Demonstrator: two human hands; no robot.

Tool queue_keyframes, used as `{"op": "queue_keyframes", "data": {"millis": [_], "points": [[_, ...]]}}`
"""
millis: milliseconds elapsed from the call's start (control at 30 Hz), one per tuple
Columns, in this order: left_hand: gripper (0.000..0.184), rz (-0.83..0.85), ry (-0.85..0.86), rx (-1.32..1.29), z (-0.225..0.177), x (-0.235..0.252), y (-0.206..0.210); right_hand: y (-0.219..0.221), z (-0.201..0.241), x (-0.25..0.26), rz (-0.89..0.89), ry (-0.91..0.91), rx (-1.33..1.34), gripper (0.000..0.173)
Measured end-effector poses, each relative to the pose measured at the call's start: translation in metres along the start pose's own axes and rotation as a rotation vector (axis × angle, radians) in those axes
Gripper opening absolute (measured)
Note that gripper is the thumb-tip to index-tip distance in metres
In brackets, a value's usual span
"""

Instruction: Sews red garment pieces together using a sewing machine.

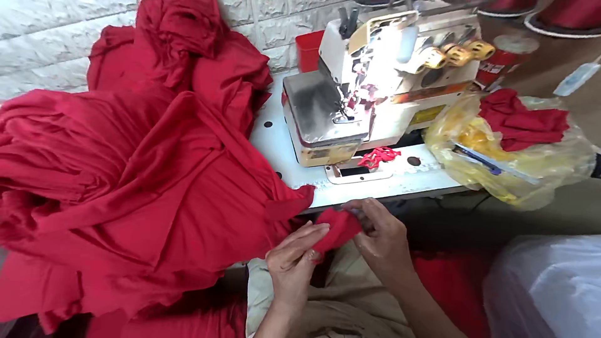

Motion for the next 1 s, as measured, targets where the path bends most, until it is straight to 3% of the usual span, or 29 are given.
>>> {"op": "queue_keyframes", "data": {"millis": [133,200,300,367,500,567,667,800,867,933,1000], "points": [[0.016,-0.193,-0.362,-0.637,-0.001,0.004,-0.01,0.01,-0.006,-0.001,0.1,0.205,1.078,0.017],[0.016,-0.253,-0.543,-0.916,-0.005,0.007,-0.014,0.015,-0.006,-0.007,0.274,0.248,1.335,0.012],[0.017,-0.277,-0.773,-0.987,-0.015,0.013,-0.003,0.019,0.004,-0.013,0.641,0.041,1.174,0.01],[0.031,-0.135,-0.733,-0.884,-0.01,0.015,0.002,0.02,0.012,-0.01,0.784,-0.102,1.039,0.017],[0.03,0.093,-0.407,-0.112,0.002,0.021,-0.007,0.011,0.013,0.003,0.476,0.082,0.924,0.015],[0.036,0.143,-0.337,0.048,0.001,0.022,-0.008,0.01,0.009,0.009,0.328,0.162,0.953,0.019],[0.045,0.203,-0.386,0.046,-0.003,0.022,-0.006,0.011,0.003,0.009,0.221,0.208,1.017,0.021],[0.037,0.201,-0.389,-0.029,-0.002,0.021,-0.004,0.016,-0.002,0.006,0.16,0.235,1.042,0.019],[0.037,0.145,-0.366,-0.055,-0.001,0.02,-0.004,0.016,-0.006,0.003,0.062,0.137,0.749,0.013],[0.038,0.118,-0.358,-0.032,-0.002,0.019,-0.004,0.015,-0.011,-0.003,-0.074,0.019,0.354,0.033],[0.035,0.127,-0.367,-0.012,-0.001,0.018,-0.004,0.012,-0.011,-0.007,-0.077,-0.028,0.172,0.041]]}}
Point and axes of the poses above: each hand's wrist, its own x-axis towards the middle knuckle, its own y-axis out of the palm, z = x × y, the point moved 2 cm from there along x, towards the middle knuckle, and after that the axes turned 8 degrees about z, right-handed, at the moved point
